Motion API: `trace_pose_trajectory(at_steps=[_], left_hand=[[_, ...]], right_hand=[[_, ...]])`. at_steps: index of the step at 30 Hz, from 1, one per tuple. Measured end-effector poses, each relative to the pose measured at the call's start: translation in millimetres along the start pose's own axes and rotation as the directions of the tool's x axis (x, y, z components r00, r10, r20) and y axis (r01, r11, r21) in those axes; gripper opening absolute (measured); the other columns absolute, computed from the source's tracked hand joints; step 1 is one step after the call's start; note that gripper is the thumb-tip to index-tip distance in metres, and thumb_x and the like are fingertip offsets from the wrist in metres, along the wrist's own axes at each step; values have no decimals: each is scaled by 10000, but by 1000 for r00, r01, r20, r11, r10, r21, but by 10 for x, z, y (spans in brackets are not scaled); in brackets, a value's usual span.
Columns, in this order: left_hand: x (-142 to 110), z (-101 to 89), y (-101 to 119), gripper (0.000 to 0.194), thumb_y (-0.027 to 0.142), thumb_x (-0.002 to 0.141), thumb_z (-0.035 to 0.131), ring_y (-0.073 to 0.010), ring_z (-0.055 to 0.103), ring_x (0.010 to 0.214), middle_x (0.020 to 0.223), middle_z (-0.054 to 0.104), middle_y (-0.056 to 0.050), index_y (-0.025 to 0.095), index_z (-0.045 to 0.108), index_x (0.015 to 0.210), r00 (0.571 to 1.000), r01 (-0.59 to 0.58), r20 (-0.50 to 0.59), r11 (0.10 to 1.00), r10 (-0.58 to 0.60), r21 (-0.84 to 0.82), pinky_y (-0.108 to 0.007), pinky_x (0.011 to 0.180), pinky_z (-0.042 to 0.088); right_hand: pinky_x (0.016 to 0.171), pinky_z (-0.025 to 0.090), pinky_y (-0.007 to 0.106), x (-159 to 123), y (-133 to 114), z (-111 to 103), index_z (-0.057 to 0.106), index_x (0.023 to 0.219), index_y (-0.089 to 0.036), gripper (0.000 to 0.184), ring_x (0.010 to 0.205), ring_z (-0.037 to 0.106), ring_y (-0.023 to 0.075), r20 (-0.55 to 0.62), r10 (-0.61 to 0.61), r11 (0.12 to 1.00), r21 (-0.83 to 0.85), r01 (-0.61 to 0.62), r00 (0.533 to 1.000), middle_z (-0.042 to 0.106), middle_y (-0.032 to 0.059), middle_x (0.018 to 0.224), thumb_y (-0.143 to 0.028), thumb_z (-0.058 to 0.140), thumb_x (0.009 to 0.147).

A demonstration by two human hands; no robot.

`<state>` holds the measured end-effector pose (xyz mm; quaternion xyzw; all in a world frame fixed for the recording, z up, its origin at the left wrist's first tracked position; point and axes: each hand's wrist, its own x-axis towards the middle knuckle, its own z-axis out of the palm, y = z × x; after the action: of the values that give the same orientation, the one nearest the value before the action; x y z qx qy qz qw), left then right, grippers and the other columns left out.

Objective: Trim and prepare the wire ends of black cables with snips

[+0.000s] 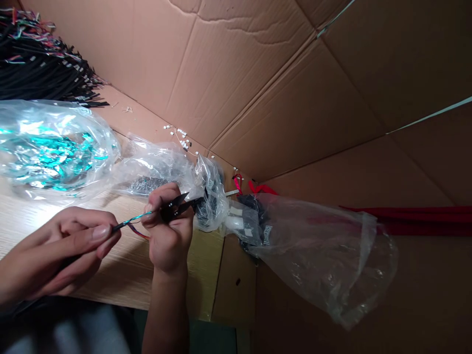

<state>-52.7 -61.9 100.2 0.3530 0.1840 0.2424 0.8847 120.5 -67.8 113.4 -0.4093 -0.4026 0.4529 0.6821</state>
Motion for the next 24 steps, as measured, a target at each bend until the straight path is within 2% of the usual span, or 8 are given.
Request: trace_pose_trajectory(at_steps=[2, 4, 7, 11, 14, 19, 22, 24], left_hand=[[7, -35, -11, 326, 416, 1054, 567, -22, 145, 259, 382, 329, 113, 188, 654, 837, 990, 124, 100, 955, -101, -270, -135, 304, 226], [15, -40, -31, 273, 383, 1023, 619, -15, 121, 239, 384, 310, 122, 181, 673, 847, 977, 194, 162, 884, -137, -424, -129, 282, 219], [16, -5, -68, 244, 360, 989, 670, -16, 117, 233, 363, 276, 124, 171, 689, 836, 968, 235, 201, 827, -151, -511, -124, 270, 187], [-20, 0, -121, 265, 406, 1002, 655, -29, 136, 244, 349, 242, 124, 180, 692, 868, 963, 254, 216, 821, -164, -512, -136, 287, 157], [-57, -34, -145, 319, 453, 1033, 603, -38, 156, 258, 360, 258, 116, 184, 680, 880, 956, 281, 214, 838, -202, -467, -151, 303, 171], [-14, -27, -103, 338, 466, 1038, 591, -39, 142, 265, 368, 292, 113, 194, 654, 848, 959, 253, 220, 893, -180, -372, -168, 312, 188], [75, -29, -2, 413, 503, 1056, 559, -46, 273, 337, 433, 453, 60, 177, 675, 830, 983, 148, 126, 985, -137, -88, -181, 400, 280], [122, -42, 94, 452, 510, 1070, 534, -81, 457, 461, 544, 574, 9, 174, 687, 808, 994, 61, 80, 977, -78, 206, -203, 507, 385]], right_hand=[[566, 309, 270, 17, 36, 18, 522, 689, -210, 228, 672, 382, 124, 34, 10, 999, 42, -11, 999, 453, -7, 828, -82, 710, 684], [539, 309, 263, 31, 86, 26, 481, 676, -212, 272, 640, 358, 118, 49, 6, 997, 71, -9, 999, 446, -11, 821, -110, 733, 678], [494, 300, 253, 47, 159, 30, 402, 645, -211, 371, 601, 329, 115, 37, -35, 995, 98, 31, 999, 419, -15, 789, -188, 765, 715], [447, 280, 248, 50, 211, 53, 344, 631, -219, 490, 582, 321, 121, 19, -66, 996, 52, 65, 998, 402, -14, 752, -309, 812, 745], [447, 290, 249, 27, 243, 93, 351, 649, -222, 509, 574, 283, 117, 9, -66, 997, 34, 66, 998, 414, -17, 762, -349, 830, 765], [464, 253, 262, 9, 267, 122, 393, 676, -222, 428, 566, 232, 107, 39, -67, 986, 154, 60, 997, 391, -25, 785, -223, 806, 787], [503, 270, 262, 36, 198, 48, 438, 707, -223, 359, 626, 330, 121, 56, -91, 986, 145, 83, 994, 386, -20, 815, -157, 787, 760], [543, 307, 266, 49, 107, -22, 492, 735, -224, 290, 677, 400, 131, 89, -127, 991, 56, 122, 988, 413, -15, 836, -126, 764, 755]])
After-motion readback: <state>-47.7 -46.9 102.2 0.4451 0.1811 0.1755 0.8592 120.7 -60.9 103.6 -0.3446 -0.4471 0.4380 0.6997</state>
